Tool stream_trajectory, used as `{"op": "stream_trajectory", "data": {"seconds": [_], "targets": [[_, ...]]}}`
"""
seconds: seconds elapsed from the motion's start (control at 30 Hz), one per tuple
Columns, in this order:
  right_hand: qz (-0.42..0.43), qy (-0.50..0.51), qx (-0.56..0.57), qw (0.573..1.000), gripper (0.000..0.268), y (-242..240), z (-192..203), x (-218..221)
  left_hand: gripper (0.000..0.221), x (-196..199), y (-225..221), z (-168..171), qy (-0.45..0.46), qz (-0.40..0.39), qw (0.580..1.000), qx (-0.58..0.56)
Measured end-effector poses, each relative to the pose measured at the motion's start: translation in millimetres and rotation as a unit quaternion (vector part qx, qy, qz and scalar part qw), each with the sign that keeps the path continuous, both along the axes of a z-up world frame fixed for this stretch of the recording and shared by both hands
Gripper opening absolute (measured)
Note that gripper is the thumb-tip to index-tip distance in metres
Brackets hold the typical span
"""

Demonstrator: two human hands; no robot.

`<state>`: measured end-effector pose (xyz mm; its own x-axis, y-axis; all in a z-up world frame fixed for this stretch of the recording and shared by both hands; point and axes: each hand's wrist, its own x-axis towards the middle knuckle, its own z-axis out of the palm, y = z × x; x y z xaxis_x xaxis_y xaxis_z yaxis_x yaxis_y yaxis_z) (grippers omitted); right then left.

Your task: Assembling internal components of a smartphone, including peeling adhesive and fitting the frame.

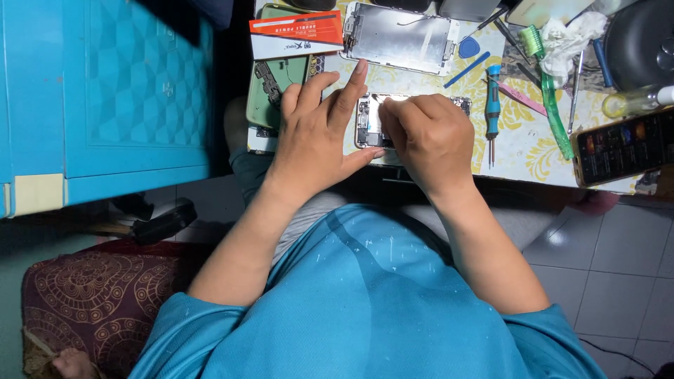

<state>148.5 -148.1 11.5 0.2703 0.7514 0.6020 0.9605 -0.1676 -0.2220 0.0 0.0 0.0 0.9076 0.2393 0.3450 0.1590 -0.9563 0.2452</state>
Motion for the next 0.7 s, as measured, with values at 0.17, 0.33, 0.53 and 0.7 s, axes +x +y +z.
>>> {"op": "stream_trajectory", "data": {"seconds": [0.17,0.33,0.53,0.7], "targets": [[0.005,0.01,0.006,1.0,0.02,0,0,2,0.127,1,0,6,0.007,-0.004,1.0,0.006],[0.025,0.006,-0.003,1.0,0.017,1,6,3,0.128,0,0,7,0.011,-0.003,1.0,0.01],[0.007,-0.004,0.003,1.0,0.016,0,8,4,0.124,0,-1,6,0.013,-0.003,1.0,0.004],[0.047,-0.007,-0.047,0.998,0.017,-12,15,4,0.124,0,-1,6,0.022,-0.005,1.0,0.0]]}}
